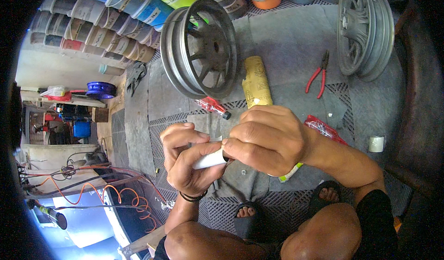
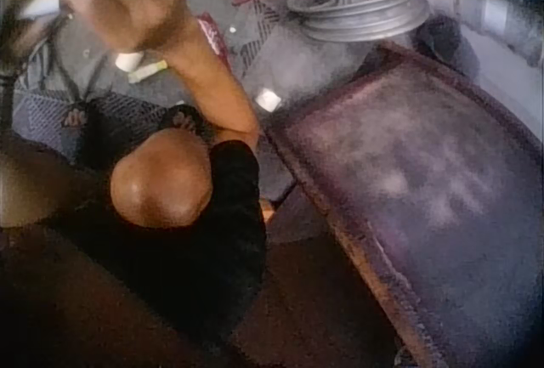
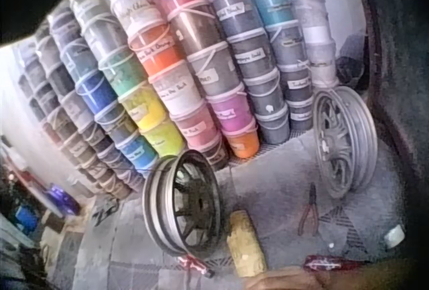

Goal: The person uses pliers to remove a wire from a motorcycle wheel and then applies sandpaper and tape to the wheel hub.

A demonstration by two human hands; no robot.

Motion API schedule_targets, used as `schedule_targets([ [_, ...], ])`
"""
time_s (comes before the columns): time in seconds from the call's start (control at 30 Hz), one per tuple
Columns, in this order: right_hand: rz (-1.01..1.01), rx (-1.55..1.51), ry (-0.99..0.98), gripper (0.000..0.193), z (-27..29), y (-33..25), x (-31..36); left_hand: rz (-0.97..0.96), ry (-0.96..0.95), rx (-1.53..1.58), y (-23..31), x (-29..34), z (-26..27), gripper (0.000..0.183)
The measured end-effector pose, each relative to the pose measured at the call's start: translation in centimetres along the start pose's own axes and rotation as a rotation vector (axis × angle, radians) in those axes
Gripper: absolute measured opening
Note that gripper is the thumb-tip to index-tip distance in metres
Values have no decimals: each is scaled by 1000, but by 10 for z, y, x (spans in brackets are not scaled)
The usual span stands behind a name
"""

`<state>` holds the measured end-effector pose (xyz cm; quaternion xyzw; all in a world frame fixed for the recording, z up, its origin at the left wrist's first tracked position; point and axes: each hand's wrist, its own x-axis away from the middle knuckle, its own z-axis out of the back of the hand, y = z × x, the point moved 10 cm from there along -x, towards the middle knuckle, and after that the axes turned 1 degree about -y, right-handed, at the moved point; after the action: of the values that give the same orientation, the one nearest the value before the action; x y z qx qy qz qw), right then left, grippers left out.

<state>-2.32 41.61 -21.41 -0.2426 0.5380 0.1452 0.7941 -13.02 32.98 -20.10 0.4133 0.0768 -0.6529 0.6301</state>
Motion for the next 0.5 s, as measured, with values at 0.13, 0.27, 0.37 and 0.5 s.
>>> schedule_targets([
  [0.13,18,25,44,32,2,2,3,15,-55,29,-4,0,-5,41],
  [0.27,43,80,32,31,1,-2,-2,58,-83,72,-11,-1,-10,46],
  [0.37,-28,57,-8,27,-2,7,1,162,-128,195,-23,-3,-15,48],
  [0.5,-386,-134,9,14,-5,42,9,452,-187,663,-48,7,-30,54],
])
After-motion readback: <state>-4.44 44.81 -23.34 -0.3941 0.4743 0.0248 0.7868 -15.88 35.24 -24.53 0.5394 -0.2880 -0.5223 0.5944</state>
